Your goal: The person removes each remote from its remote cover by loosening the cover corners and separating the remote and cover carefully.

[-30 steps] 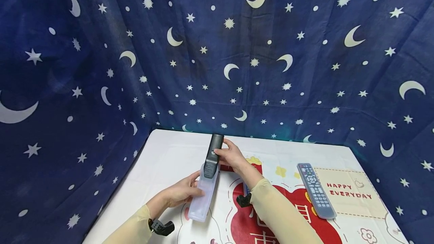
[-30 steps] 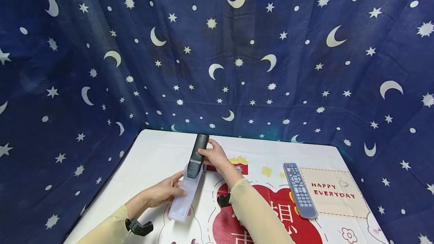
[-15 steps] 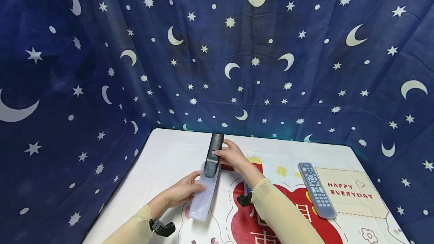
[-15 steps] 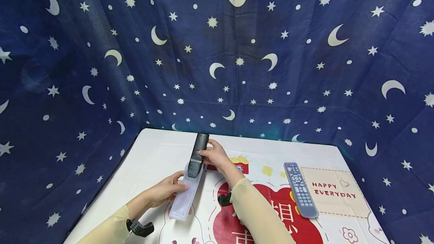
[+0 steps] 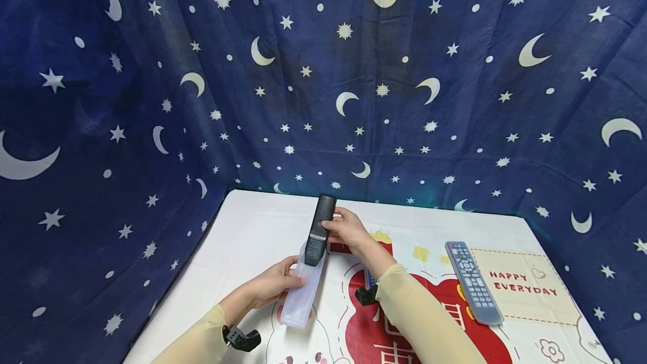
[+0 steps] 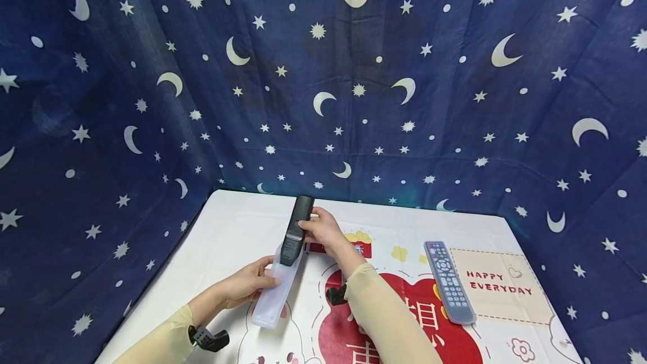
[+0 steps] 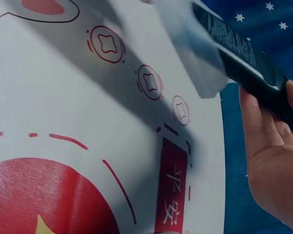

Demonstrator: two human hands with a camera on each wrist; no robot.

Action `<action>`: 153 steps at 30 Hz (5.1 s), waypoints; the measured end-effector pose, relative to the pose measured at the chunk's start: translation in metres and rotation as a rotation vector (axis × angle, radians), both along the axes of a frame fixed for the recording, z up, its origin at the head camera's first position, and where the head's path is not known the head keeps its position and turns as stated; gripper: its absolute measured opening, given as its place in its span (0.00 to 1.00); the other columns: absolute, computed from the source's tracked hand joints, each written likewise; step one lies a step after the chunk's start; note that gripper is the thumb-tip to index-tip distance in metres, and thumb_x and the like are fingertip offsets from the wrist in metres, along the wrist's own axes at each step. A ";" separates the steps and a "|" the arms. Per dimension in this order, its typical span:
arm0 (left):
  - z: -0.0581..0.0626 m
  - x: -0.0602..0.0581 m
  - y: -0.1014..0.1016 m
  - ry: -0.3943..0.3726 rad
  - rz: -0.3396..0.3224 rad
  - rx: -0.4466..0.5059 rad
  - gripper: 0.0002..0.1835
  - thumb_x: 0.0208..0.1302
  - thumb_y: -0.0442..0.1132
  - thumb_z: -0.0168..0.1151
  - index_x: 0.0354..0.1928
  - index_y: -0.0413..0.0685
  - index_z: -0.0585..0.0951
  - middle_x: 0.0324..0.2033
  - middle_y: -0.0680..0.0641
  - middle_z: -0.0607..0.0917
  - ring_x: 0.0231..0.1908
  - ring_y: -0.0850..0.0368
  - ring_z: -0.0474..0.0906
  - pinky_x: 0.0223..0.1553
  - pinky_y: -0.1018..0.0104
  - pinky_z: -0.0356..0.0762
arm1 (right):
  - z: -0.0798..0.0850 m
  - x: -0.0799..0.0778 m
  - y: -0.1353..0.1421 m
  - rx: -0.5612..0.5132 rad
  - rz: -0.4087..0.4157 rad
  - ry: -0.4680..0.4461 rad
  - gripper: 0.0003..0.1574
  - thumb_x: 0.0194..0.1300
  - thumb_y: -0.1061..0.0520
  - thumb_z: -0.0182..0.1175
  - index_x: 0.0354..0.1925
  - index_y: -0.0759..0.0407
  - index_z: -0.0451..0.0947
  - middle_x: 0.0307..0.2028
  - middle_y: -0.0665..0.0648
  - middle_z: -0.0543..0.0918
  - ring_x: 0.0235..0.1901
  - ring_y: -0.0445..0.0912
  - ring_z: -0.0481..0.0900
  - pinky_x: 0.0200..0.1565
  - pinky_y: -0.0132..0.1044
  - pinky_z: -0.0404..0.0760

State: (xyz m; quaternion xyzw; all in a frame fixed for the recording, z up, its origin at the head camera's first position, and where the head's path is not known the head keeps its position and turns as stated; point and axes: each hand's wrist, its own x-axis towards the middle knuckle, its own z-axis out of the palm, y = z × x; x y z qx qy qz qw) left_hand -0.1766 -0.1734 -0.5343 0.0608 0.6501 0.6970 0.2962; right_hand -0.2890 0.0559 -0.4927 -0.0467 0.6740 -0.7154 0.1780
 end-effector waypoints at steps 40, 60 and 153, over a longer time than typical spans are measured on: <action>0.005 0.000 -0.053 0.025 0.142 -0.108 0.41 0.70 0.38 0.62 0.77 0.40 0.51 0.53 0.37 0.78 0.46 0.48 0.82 0.44 0.53 0.84 | -0.004 0.006 0.009 0.170 -0.071 0.371 0.19 0.68 0.67 0.64 0.56 0.63 0.74 0.52 0.63 0.86 0.54 0.56 0.83 0.59 0.50 0.79; 0.001 0.009 -0.119 0.010 0.243 -0.104 0.40 0.72 0.35 0.56 0.76 0.33 0.46 0.47 0.42 0.80 0.44 0.51 0.82 0.43 0.55 0.84 | -0.041 0.038 -0.050 0.808 0.224 0.914 0.18 0.68 0.64 0.65 0.52 0.48 0.80 0.59 0.45 0.83 0.60 0.44 0.80 0.61 0.41 0.78; 0.021 -0.054 -0.046 0.624 0.483 -0.931 0.30 0.70 0.38 0.58 0.72 0.36 0.68 0.60 0.33 0.75 0.58 0.36 0.73 0.57 0.40 0.73 | -0.017 0.043 0.141 0.897 -0.034 0.499 0.29 0.70 0.52 0.65 0.68 0.50 0.76 0.65 0.59 0.78 0.67 0.59 0.72 0.64 0.63 0.71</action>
